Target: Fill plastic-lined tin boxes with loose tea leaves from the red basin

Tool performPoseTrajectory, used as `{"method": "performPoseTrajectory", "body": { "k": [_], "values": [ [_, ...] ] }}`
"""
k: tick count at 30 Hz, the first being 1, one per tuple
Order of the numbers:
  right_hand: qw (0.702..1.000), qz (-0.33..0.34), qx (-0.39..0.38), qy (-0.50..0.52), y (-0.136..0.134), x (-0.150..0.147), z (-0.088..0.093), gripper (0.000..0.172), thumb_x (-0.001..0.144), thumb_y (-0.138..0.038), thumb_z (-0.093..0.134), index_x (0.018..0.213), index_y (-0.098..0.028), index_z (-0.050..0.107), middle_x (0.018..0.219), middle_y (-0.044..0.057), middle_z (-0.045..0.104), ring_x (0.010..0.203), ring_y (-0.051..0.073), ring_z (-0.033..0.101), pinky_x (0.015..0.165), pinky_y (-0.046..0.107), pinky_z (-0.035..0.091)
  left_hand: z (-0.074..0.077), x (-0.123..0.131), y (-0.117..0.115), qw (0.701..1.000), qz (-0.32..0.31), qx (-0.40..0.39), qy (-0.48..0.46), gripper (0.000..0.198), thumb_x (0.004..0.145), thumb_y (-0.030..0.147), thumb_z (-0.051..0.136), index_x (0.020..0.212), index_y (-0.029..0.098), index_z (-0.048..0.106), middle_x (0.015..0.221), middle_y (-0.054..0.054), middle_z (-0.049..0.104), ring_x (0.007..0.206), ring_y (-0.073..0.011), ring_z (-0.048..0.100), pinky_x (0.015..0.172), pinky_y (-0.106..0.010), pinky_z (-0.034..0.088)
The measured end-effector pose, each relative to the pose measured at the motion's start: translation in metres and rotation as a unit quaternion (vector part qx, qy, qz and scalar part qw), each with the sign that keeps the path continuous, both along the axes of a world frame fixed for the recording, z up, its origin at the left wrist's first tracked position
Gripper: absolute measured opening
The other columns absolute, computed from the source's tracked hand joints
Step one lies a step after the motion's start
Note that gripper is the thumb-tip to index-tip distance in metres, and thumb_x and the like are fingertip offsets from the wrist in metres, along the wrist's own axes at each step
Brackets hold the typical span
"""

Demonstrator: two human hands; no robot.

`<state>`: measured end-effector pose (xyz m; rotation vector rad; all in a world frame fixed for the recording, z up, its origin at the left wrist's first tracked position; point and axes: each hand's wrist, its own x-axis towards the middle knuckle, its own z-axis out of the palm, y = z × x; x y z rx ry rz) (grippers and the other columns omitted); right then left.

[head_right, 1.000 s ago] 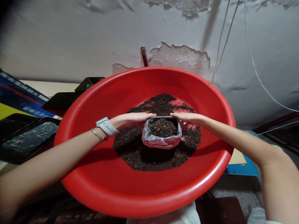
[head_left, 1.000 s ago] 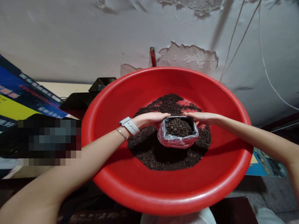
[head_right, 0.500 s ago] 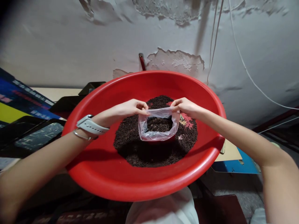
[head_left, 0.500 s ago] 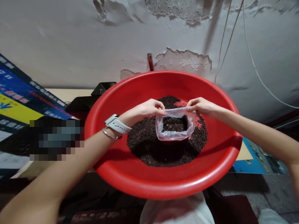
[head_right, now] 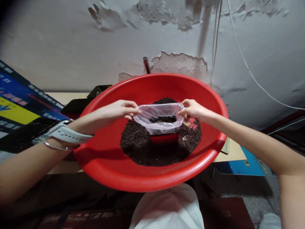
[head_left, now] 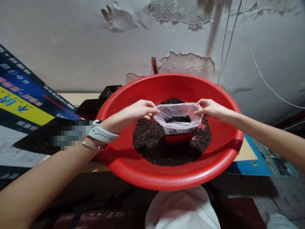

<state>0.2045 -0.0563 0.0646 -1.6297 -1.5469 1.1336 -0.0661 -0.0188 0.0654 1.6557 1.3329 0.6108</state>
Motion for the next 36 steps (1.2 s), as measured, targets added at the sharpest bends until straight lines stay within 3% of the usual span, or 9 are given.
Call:
{"method": "performPoseTrajectory", "body": {
  "k": [6, 15, 19, 21, 24, 28, 31, 32, 36],
  "values": [
    [0.990, -0.021, 0.137, 0.017, 0.007, 0.004, 0.016, 0.011, 0.073, -0.018, 0.062, 0.083, -0.017, 0.056, 0.063, 0.002, 0.056, 0.054, 0.013, 0.053, 0.056, 0.031, 0.045, 0.030, 0.003, 0.006, 0.989, 0.080, 0.127, -0.021, 0.010, 0.065, 0.011, 0.062, 0.061, 0.017, 0.055, 0.056, 0.000, 0.056, 0.053, -0.0106, 0.055, 0.058, -0.024, 0.047],
    [0.984, -0.023, 0.173, 0.037, 0.006, -0.002, 0.018, 0.004, 0.078, -0.018, 0.057, 0.083, -0.016, 0.057, 0.065, 0.002, 0.056, 0.053, 0.010, 0.050, 0.053, 0.028, 0.043, 0.023, 0.000, 0.006, 0.978, 0.087, 0.185, -0.047, 0.011, 0.067, 0.014, 0.060, 0.072, 0.018, 0.051, 0.060, 0.001, 0.053, 0.055, -0.0119, 0.056, 0.059, -0.026, 0.047],
    [0.987, -0.004, 0.163, -0.010, 0.007, 0.000, 0.018, 0.008, 0.080, -0.019, 0.057, 0.087, -0.016, 0.056, 0.062, 0.001, 0.056, 0.053, 0.011, 0.052, 0.053, 0.027, 0.044, 0.030, -0.002, 0.001, 0.982, 0.061, 0.170, 0.062, 0.010, 0.067, 0.014, 0.059, 0.073, 0.018, 0.051, 0.058, 0.001, 0.055, 0.055, -0.0139, 0.056, 0.059, -0.028, 0.046],
    [0.976, 0.020, 0.207, -0.067, 0.004, 0.003, 0.023, 0.012, 0.082, -0.025, 0.057, 0.091, -0.017, 0.056, 0.065, 0.001, 0.058, 0.057, 0.013, 0.055, 0.058, 0.030, 0.047, 0.037, -0.003, -0.005, 0.964, 0.061, 0.216, 0.141, 0.008, 0.070, 0.021, 0.059, 0.075, 0.019, 0.054, 0.062, -0.001, 0.058, 0.063, -0.0174, 0.059, 0.065, -0.030, 0.047],
    [0.919, 0.077, 0.342, -0.180, -0.008, 0.004, 0.039, 0.025, 0.083, -0.038, 0.058, 0.097, -0.017, 0.059, 0.085, 0.006, 0.065, 0.077, 0.018, 0.060, 0.074, 0.035, 0.049, 0.046, -0.002, -0.019, 0.904, 0.077, 0.360, 0.215, 0.019, 0.081, 0.036, 0.051, 0.082, 0.019, 0.059, 0.079, -0.006, 0.064, 0.084, -0.0220, 0.061, 0.078, -0.033, 0.046],
    [0.833, 0.258, 0.386, -0.302, -0.020, -0.003, 0.047, 0.047, 0.072, -0.049, 0.069, 0.107, -0.019, 0.060, 0.112, 0.010, 0.063, 0.106, 0.025, 0.056, 0.095, 0.044, 0.041, 0.042, 0.010, -0.033, 0.874, -0.119, 0.407, 0.238, 0.041, 0.085, 0.053, 0.045, 0.100, 0.018, 0.061, 0.101, -0.008, 0.065, 0.095, -0.0228, 0.059, 0.085, -0.033, 0.044],
    [0.790, 0.338, 0.345, -0.377, -0.015, -0.008, 0.036, 0.022, 0.079, -0.035, 0.065, 0.093, -0.018, 0.066, 0.091, 0.006, 0.069, 0.093, 0.021, 0.061, 0.102, 0.048, 0.034, 0.029, 0.017, -0.028, 0.859, -0.251, 0.355, 0.270, 0.036, 0.081, 0.050, 0.052, 0.094, 0.019, 0.065, 0.098, -0.007, 0.067, 0.089, -0.0212, 0.060, 0.079, -0.030, 0.044],
    [0.786, 0.347, 0.334, -0.389, -0.012, -0.008, 0.033, 0.012, 0.083, -0.028, 0.060, 0.085, -0.018, 0.067, 0.080, 0.003, 0.068, 0.084, 0.018, 0.063, 0.103, 0.047, 0.033, 0.026, 0.016, -0.024, 0.858, -0.261, 0.344, 0.279, 0.031, 0.081, 0.047, 0.052, 0.087, 0.020, 0.066, 0.091, -0.007, 0.068, 0.084, -0.0203, 0.061, 0.076, -0.028, 0.044],
    [0.815, 0.318, 0.348, -0.337, -0.006, -0.001, 0.044, 0.020, 0.088, -0.022, 0.052, 0.076, -0.020, 0.069, 0.066, -0.002, 0.066, 0.066, 0.011, 0.061, 0.097, 0.038, 0.040, 0.029, 0.006, -0.012, 0.871, -0.244, 0.324, 0.278, 0.023, 0.079, 0.036, 0.055, 0.069, 0.021, 0.069, 0.067, -0.003, 0.067, 0.063, -0.0166, 0.059, 0.064, -0.027, 0.040]
  ]
}}
